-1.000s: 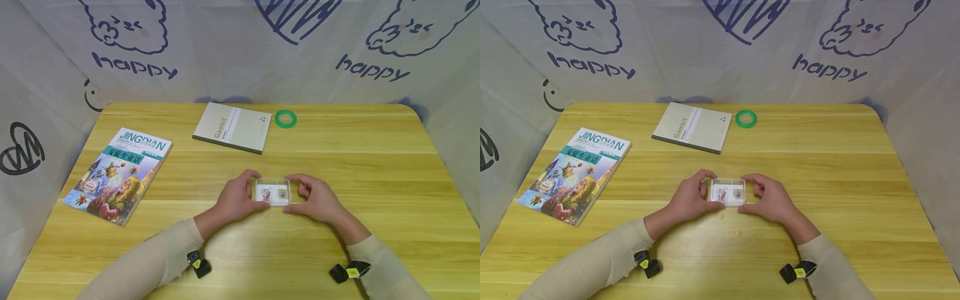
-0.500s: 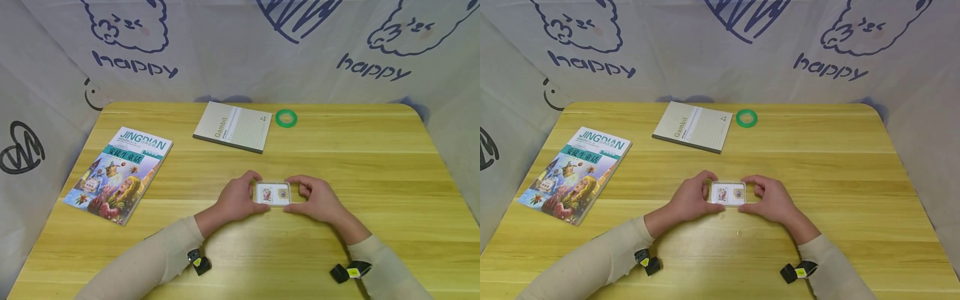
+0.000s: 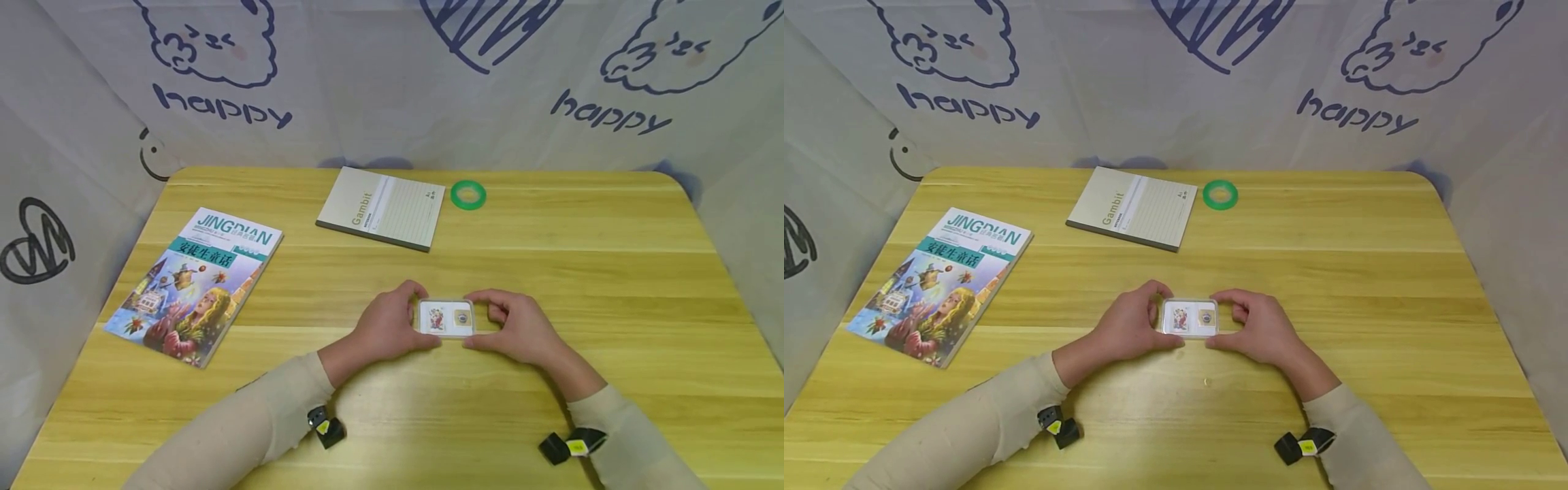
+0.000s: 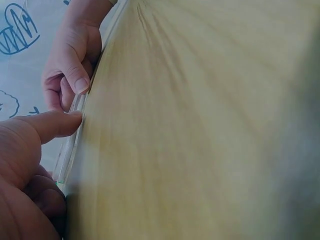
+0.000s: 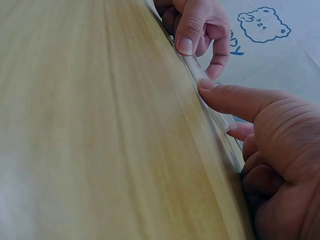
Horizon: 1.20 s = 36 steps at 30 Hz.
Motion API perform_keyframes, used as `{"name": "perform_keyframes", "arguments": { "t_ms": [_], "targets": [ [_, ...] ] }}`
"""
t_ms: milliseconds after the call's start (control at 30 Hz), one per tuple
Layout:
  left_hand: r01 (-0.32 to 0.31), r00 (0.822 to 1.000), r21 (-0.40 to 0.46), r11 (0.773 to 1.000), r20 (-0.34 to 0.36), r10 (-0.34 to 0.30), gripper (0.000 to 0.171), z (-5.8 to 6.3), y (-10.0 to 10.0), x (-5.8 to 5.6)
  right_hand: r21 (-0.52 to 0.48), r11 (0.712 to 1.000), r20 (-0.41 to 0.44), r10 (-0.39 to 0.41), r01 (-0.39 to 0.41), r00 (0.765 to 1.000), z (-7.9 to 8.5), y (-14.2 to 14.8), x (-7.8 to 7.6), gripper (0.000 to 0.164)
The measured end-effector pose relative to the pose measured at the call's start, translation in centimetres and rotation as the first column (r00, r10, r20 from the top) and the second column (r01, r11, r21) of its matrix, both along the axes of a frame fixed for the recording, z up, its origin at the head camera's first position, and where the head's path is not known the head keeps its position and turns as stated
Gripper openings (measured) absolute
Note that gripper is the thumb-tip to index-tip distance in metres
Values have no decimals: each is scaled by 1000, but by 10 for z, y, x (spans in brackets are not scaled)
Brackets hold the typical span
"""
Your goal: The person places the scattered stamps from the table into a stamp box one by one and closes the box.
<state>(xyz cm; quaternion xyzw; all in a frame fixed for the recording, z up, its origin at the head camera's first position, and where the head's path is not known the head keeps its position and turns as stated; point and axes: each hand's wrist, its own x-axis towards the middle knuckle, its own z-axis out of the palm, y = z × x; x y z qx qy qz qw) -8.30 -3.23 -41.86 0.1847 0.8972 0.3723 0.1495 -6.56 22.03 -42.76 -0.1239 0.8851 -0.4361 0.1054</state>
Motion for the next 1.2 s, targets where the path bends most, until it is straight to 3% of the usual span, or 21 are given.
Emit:
{"name": "perform_keyframes", "arguments": {
  "t_ms": [1200],
  "targets": [
    [2, 1000, -21, 1000, 3, -2, 72, 3, 1, 0, 11, 1000, -7, -9, 9, 1000, 2, -1, 1, 62]
  ]
}}
